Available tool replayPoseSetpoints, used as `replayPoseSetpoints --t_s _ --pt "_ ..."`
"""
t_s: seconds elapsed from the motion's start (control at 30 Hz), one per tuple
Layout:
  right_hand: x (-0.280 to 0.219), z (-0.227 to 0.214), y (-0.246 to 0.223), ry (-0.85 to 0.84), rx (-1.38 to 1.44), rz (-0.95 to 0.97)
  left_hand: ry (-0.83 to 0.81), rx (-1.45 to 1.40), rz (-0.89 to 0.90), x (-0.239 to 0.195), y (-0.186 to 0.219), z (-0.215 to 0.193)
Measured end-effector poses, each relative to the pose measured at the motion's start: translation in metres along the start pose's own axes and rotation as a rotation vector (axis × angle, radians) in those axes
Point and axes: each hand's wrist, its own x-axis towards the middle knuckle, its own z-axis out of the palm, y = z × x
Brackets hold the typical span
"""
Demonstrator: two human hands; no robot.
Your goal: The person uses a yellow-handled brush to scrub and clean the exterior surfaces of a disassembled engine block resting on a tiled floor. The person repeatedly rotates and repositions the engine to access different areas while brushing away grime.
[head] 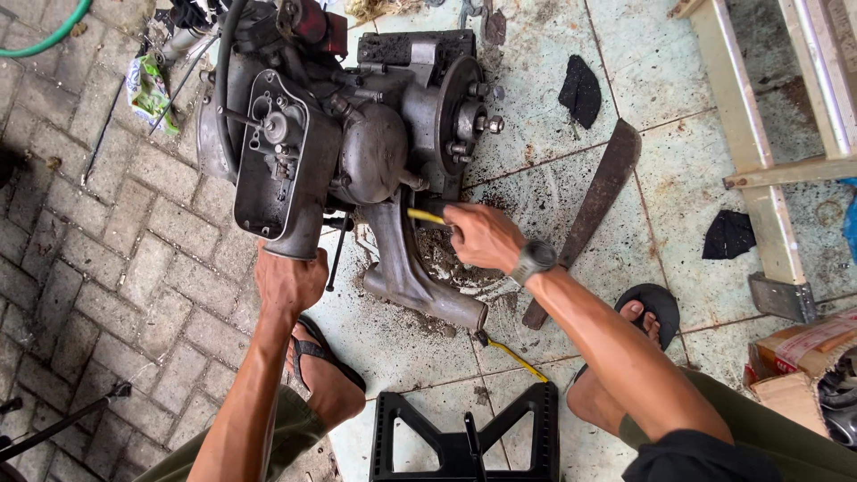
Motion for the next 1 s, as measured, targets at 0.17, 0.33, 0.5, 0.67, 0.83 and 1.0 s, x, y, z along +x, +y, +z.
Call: replayPoseSetpoints --t_s 0.17,0.33,0.5,0.67,0.83,1.0 --pt "-0.001 0.016 0.009 0.072 0.106 0.036 -0.018 0.014 -0.033 -0.007 0.021 -0.015" --pt "-0.025 -0.03 0.001 -0.126 0.142 0.102 -0.034 0.016 -0.002 -0.004 0.018 -0.014" --pt "-0.031 -0.032 0.0 0.186 0.049 0.023 -0.027 -0.038 -0.052 -0.011 0.037 -0.031" --pt "-0.025 -0.051 -0.048 0.426 -0.01 -0.043 -0.047 -0.083 -0.083 -0.015 0.039 -0.035" --pt "0.0 -0.075 -0.104 0.371 0.028 0.182 -0.042 -0.124 -0.077 -0.01 0.035 -0.028" --pt "0.061 -0.052 -0.082 0.507 -0.105 0.139 -0.012 -0.178 -0.067 -0.017 0.041 -0.033"
